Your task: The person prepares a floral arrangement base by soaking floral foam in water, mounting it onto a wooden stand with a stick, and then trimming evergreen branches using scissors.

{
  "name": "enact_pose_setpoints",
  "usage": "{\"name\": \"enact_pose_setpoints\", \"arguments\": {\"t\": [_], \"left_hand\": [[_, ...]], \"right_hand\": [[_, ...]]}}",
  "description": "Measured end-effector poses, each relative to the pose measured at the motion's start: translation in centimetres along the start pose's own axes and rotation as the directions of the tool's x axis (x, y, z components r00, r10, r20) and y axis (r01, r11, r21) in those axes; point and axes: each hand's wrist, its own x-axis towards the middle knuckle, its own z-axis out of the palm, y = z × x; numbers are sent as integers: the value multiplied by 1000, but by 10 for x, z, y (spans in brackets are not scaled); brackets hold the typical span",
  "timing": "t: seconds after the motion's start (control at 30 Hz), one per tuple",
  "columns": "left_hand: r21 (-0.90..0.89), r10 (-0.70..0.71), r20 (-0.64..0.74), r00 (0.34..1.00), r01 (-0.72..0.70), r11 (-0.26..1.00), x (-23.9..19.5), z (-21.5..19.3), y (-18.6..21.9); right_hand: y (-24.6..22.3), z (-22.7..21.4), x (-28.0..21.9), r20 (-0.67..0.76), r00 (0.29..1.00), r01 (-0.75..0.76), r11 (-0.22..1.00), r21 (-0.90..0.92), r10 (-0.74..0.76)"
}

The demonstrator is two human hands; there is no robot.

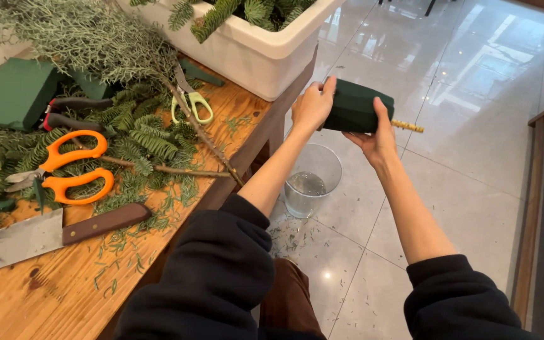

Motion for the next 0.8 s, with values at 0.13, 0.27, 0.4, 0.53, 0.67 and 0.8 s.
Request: {"name": "enact_pose_setpoints", "arguments": {"t": [0.13,0.27,0.4,0.53,0.67,0.8], "left_hand": [[-135,71,14,997,-69,989,-5,-12,3],[-323,103,-7,995,-100,941,-17,-9,-4],[-345,91,-58,994,-106,933,-28,-7,-4],[-346,87,-75,993,-108,932,-38,-13,0],[-347,109,-76,991,-128,929,-39,-15,0],[-317,153,-86,984,-173,932,-36,-17,9]], "right_hand": [[-3,-4,-3,-17,1000,-7,990,144,10],[-9,2,-13,-3,1000,27,991,129,-27],[-13,11,-17,3,999,45,994,100,-46],[-11,10,-12,19,997,68,995,79,-69],[-11,6,-7,53,994,93,995,46,-96],[-11,10,-11,63,994,80,990,118,-88]]}}
